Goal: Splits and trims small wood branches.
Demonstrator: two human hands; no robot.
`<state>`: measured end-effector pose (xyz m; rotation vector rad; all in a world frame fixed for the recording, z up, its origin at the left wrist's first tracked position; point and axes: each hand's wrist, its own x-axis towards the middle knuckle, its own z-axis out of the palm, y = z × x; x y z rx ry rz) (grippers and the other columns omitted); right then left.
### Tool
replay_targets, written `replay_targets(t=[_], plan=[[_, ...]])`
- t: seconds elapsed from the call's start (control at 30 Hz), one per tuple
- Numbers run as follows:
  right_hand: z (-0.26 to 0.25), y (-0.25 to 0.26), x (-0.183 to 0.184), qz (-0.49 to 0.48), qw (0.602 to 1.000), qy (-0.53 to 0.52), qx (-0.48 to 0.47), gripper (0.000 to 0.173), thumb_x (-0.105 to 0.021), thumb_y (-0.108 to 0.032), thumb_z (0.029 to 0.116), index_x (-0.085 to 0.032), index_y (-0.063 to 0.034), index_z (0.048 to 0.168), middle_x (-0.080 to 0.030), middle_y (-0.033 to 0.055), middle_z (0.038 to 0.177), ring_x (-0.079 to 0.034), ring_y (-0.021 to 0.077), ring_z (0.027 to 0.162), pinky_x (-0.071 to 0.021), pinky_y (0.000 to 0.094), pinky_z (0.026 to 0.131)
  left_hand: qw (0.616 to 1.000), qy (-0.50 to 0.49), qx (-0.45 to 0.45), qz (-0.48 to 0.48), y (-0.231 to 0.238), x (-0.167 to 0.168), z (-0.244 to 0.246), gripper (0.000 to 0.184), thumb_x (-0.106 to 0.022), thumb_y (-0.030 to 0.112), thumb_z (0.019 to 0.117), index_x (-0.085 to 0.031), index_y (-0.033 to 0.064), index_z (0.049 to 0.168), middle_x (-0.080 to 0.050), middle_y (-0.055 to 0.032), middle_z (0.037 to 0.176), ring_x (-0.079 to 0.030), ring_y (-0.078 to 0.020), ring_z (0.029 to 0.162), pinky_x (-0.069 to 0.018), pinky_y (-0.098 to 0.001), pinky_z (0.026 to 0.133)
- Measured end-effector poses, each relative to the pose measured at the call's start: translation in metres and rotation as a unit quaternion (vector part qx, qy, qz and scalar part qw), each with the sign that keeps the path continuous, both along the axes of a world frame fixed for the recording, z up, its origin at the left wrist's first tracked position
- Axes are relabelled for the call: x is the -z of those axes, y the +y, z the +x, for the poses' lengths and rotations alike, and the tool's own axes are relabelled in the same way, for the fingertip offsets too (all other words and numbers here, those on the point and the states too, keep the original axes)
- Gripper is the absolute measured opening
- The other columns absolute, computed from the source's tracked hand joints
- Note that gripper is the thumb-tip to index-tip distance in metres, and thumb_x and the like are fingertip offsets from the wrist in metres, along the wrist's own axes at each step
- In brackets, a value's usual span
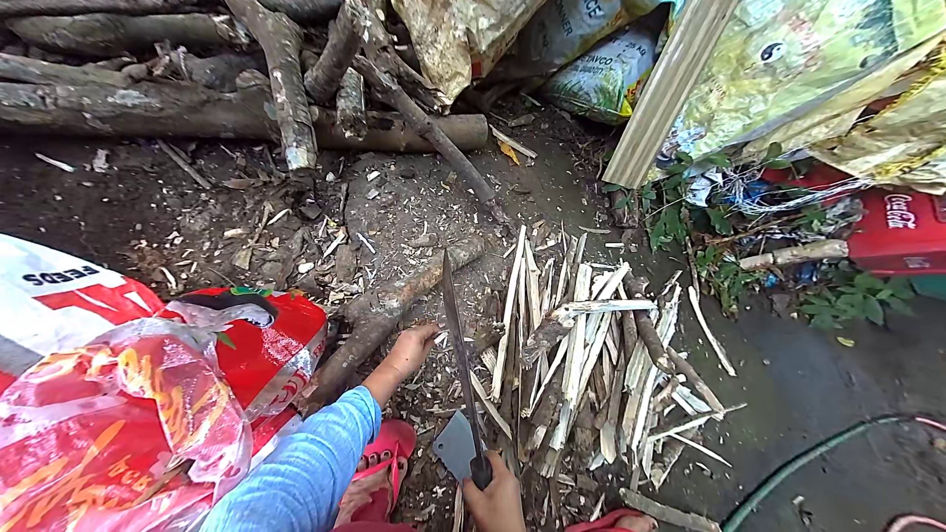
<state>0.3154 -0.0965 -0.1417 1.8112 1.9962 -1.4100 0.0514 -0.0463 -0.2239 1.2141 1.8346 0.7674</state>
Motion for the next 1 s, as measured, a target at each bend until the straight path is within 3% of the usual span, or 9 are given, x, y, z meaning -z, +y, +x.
replay_targets(t=[0.17, 0.33, 0.57, 0.7, 1.0], plan=[[-0.007, 0.009, -0.003, -0.02, 0.999, -0.047, -0.018, 0.043, -0.071, -0.009, 0.084, -0.064, 0.0065, 0.123, -0.068, 0.0213, 0.085, -0.067, 0.0342, 0.078, -0.0536, 0.0541, 0.075, 1.0, 0.008, 0.009, -0.008, 0.001, -0.003, -0.002, 0.031, -0.052, 0.003, 0.1044, -0.064, -0.0074, 0.131, -0.068, -0.0257, 0.127, -0.066, -0.0359, 0.121, -0.0454, -0.0459, 0.111], [-0.007, 0.005, -0.006, 0.002, 1.0, -0.017, -0.013, 0.043, -0.072, -0.009, 0.0835, -0.064, 0.0095, 0.121, -0.068, 0.0226, 0.083, -0.067, 0.0347, 0.075, -0.0538, 0.0543, 0.073, 0.999, 0.018, 0.009, 0.026, 0.004, -0.007, -0.001, 0.029, -0.052, 0.003, 0.1039, -0.065, -0.0094, 0.127, -0.069, -0.0274, 0.124, -0.066, -0.0379, 0.119, -0.0458, -0.0468, 0.111], [-0.006, 0.008, -0.002, -0.029, 1.0, 0.008, 0.006, 0.04, -0.071, -0.008, 0.0825, -0.064, 0.0084, 0.118, -0.067, 0.019, 0.08, -0.066, 0.0292, 0.069, -0.0554, 0.0497, 0.069, 1.0, 0.005, 0.017, 0.006, 0.005, -0.002, -0.003, 0.033, -0.052, 0.005, 0.1049, -0.062, -0.0084, 0.134, -0.067, -0.0278, 0.129, -0.064, -0.0383, 0.123, -0.0441, -0.0467, 0.113], [-0.007, 0.0, -0.006, 0.008, 0.999, 0.033, 0.018, 0.041, -0.072, -0.006, 0.0818, -0.064, 0.0111, 0.117, -0.066, 0.0192, 0.077, -0.065, 0.0278, 0.066, -0.0549, 0.0483, 0.067, 1.0, 0.008, 0.019, 0.004, 0.006, -0.002, -0.004, 0.033, -0.053, 0.005, 0.1052, -0.061, -0.0094, 0.134, -0.067, -0.0287, 0.128, -0.064, -0.039, 0.123, -0.0438, -0.0477, 0.113], [-0.012, 0.009, 0.001, -0.04, 0.999, -0.006, 0.009, 0.037, -0.07, -0.007, 0.0833, -0.063, 0.0069, 0.117, -0.065, 0.017, 0.078, -0.064, 0.027, 0.068, -0.0543, 0.0481, 0.068, 0.999, 0.014, 0.03, 0.01, 0.006, 0.001, -0.004, 0.033, -0.052, 0.005, 0.1055, -0.062, -0.0087, 0.133, -0.067, -0.0279, 0.129, -0.064, -0.0388, 0.124, -0.0435, -0.0474, 0.113]])
